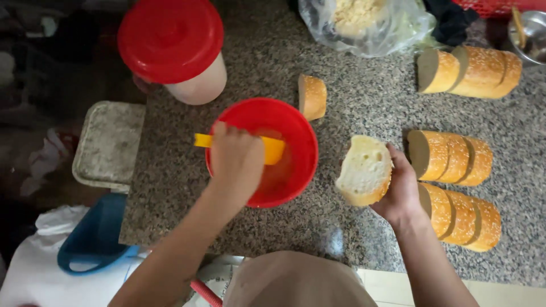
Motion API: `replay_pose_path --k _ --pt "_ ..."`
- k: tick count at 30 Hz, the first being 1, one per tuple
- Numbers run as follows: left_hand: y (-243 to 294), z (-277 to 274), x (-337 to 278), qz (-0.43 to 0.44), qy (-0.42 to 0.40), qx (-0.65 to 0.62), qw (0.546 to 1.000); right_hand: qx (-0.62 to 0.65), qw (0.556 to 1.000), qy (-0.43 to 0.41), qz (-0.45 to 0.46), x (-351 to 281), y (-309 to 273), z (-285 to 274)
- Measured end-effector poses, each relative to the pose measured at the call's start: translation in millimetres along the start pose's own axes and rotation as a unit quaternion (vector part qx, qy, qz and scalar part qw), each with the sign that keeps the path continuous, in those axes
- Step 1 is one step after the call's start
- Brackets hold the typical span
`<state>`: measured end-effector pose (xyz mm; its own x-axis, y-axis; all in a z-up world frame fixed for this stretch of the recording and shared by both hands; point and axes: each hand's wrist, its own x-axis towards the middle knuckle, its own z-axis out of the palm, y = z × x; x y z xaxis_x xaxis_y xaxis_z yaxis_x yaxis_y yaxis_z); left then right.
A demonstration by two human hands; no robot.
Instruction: Spreading a topping onto sliced baguette pieces using a spatula.
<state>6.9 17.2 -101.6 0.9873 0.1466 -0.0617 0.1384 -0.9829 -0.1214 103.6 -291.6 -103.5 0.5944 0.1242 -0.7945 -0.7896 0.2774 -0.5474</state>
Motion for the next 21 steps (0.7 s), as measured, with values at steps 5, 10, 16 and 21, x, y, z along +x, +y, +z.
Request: replay_pose_path --k 5,10,16,21 --pt "38 -3 10 0.029 -0.150 -0.037 0.988 -0.024 1.000 0.001 0.013 -9 -4 18" --pt "60 23 13 0.025 -0.194 -0.068 0.978 -0.008 1.000 -0.009 0.011 10 3 3" --pt "57 39 18 0.011 -0.150 -0.117 0.982 0.007 1.000 -0.023 0.012 10 11 0" --pt "29 56 8 0.012 -0.152 -0.128 0.980 0.060 0.998 -0.001 0.021 -12 15 16"
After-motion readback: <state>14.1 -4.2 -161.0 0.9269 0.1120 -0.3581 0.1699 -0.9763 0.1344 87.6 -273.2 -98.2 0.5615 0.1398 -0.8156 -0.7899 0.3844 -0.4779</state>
